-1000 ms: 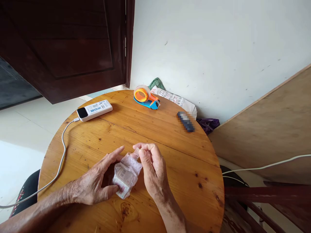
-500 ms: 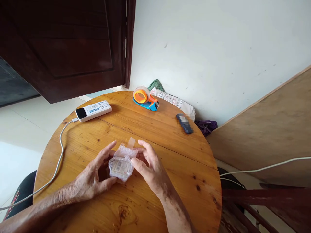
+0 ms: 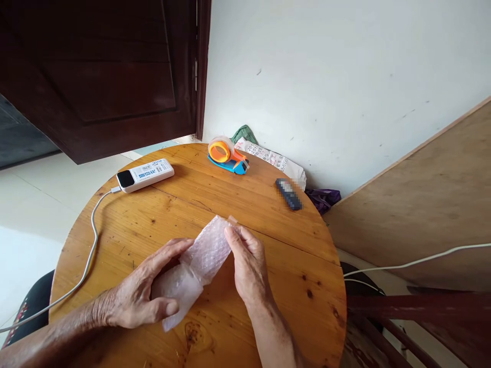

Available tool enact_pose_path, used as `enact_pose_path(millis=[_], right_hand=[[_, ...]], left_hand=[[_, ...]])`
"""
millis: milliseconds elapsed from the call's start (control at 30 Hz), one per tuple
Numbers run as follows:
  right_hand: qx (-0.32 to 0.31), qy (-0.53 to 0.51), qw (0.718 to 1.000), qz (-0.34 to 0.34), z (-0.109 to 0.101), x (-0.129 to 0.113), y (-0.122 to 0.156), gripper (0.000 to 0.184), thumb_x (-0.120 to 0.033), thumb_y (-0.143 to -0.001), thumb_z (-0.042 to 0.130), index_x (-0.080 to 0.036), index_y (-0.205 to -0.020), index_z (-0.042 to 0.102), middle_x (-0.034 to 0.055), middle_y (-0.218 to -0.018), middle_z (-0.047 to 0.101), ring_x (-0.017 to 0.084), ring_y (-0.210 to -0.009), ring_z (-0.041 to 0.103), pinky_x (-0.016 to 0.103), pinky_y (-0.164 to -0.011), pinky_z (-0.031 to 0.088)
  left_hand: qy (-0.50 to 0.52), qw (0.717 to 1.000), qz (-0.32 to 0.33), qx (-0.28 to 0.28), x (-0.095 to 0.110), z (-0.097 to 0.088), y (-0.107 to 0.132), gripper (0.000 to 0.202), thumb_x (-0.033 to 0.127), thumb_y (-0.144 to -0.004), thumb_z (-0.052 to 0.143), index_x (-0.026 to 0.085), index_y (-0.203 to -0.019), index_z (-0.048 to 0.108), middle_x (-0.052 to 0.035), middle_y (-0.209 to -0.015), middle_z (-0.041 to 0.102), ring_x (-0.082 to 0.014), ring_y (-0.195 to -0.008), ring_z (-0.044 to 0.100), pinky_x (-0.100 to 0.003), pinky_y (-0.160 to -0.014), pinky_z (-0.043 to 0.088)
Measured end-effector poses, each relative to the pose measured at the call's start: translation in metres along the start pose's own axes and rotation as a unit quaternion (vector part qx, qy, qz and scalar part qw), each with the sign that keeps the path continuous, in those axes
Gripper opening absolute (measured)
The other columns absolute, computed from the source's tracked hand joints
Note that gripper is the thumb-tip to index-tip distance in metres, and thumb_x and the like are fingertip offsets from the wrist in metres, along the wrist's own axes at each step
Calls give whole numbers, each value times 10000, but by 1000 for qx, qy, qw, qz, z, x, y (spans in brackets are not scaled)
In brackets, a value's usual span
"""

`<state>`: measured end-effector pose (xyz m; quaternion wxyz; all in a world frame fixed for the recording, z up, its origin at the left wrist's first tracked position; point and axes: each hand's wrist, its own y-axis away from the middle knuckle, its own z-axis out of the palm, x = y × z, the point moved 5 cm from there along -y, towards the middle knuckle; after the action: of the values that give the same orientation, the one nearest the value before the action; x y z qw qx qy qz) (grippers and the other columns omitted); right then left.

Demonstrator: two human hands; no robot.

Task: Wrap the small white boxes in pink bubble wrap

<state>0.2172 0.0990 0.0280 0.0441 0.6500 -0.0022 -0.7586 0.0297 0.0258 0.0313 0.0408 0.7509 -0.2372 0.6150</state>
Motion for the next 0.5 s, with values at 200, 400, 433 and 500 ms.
enact_pose_path(millis=[200, 400, 433, 500], right_hand=[[14, 66, 997, -32, -1, 1, -9, 285, -476, -829, 694, -194, -854, 672, 25, -815, 661, 181, -757, 575, 292, -699, 461], [99, 298, 921, -229, 0, -37, 13, 122, -331, -868, 645, -213, -889, 622, 0, -788, 640, 153, -720, 584, 261, -698, 473], [87, 314, 913, -246, 3, -43, 18, 104, -311, -884, 628, -213, -854, 610, -17, -730, 618, 135, -653, 562, 242, -648, 461], [23, 329, 908, -257, 12, -47, 27, 146, -291, -918, 585, -213, -795, 586, -41, -635, 567, 107, -542, 505, 216, -548, 418]], left_hand=[[137, 984, -107, -41, -4, -5, -6, 564, 615, -832, 627, 203, -1216, 648, -137, -1292, 559, -349, -1177, 526, -465, -971, 458], [272, 945, -180, -21, -12, -1, -6, 579, 479, -812, 683, 171, -1288, 559, -106, -1099, 653, -243, -905, 618, -317, -738, 488], [284, 943, -175, -15, -12, -1, -6, 598, 468, -805, 690, 165, -1300, 549, -111, -1104, 654, -249, -918, 619, -319, -744, 488], [296, 940, -168, -6, -13, -1, -6, 643, 450, -795, 699, 163, -1342, 521, -120, -1131, 653, -262, -949, 620, -327, -755, 489]])
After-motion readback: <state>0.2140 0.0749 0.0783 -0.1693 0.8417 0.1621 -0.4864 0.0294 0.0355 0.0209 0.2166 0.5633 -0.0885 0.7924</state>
